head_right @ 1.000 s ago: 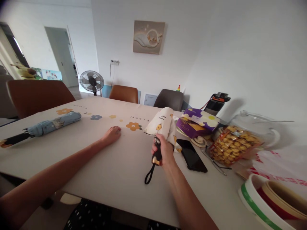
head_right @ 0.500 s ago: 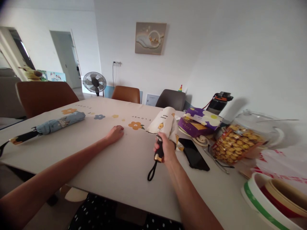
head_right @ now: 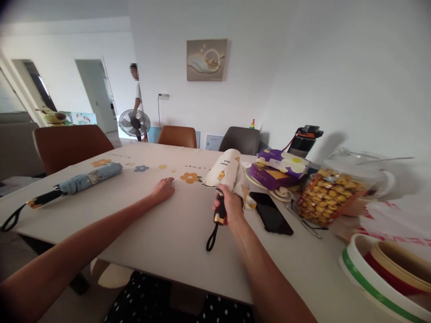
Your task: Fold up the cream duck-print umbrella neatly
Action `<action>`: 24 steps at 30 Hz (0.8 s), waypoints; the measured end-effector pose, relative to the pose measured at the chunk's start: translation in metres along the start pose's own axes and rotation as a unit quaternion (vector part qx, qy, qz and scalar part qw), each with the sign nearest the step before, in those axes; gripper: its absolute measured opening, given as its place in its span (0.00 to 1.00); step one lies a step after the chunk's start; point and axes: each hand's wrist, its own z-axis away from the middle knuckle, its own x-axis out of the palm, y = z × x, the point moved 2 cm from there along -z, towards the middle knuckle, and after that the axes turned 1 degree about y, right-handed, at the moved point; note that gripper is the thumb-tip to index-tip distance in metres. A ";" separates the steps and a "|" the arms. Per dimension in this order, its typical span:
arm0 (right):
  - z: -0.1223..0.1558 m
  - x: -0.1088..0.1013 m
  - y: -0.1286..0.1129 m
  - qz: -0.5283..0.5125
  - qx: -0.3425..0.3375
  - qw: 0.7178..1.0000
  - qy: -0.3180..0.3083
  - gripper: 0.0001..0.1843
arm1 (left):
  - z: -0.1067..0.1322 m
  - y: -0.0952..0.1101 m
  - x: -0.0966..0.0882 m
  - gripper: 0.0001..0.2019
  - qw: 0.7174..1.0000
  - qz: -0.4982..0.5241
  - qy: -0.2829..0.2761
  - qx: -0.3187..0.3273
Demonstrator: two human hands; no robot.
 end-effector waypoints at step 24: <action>-0.003 0.006 0.026 0.040 0.071 0.996 -0.017 0.15 | 0.000 0.005 -0.002 0.17 0.997 -0.069 -0.007 0.017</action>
